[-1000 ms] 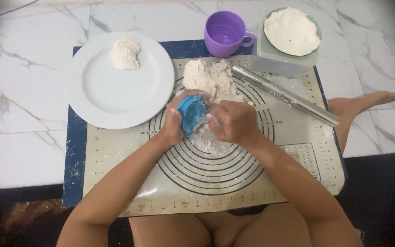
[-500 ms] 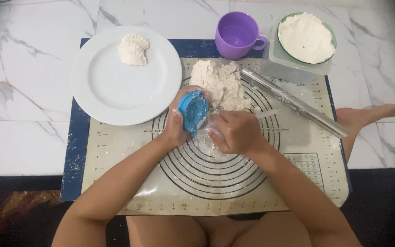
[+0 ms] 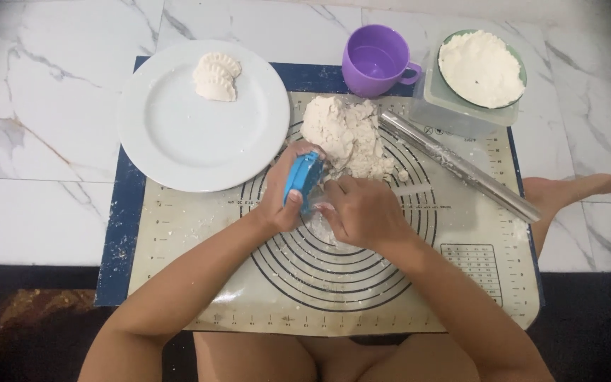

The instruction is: Preparing and shaping dumplings from dough using a rolling pin and a plastic mold.

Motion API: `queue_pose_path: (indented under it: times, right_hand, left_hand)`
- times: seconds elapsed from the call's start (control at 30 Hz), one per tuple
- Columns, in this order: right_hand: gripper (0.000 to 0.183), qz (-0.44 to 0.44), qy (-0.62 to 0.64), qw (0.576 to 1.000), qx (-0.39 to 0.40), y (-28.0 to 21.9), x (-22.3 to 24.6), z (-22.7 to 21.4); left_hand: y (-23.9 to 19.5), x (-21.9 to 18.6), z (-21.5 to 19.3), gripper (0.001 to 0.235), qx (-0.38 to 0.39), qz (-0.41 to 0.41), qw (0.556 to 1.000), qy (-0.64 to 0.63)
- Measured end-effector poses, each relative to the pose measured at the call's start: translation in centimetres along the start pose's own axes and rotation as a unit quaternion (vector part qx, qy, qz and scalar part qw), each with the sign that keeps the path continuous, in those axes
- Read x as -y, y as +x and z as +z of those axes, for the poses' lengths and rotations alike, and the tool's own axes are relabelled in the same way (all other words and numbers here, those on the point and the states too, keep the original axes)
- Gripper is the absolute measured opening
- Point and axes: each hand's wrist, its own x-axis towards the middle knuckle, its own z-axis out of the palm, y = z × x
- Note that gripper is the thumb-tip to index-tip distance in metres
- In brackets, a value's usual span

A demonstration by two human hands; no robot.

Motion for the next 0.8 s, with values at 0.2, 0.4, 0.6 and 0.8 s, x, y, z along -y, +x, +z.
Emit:
queue_pose_path:
  times: [0.2,0.4,0.6,0.8]
  right_hand:
    - [0.039,0.042,-0.066,0.997,0.016,-0.7,0.9,1.8]
    - [0.04,0.054,-0.145,0.988,-0.013,-1.0,1.8,2.4]
    - [0.033,0.088,-0.175,0.981,-0.012,-0.2,3.2,1.2]
    - [0.03,0.084,-0.182,0.979,-0.025,0.1,3.5,0.8]
  left_hand:
    - [0.2,-0.8,0.4,0.065,-0.019,0.005,1.0,-0.021]
    - [0.6,-1.0,1.0,0.052,-0.026,-0.013,0.995,-0.094]
    - [0.9,-1.3,1.1,0.055,-0.026,-0.008,0.997,-0.066]
    - [0.8,-0.9,1.0,0.057,-0.025,-0.004,0.999,-0.035]
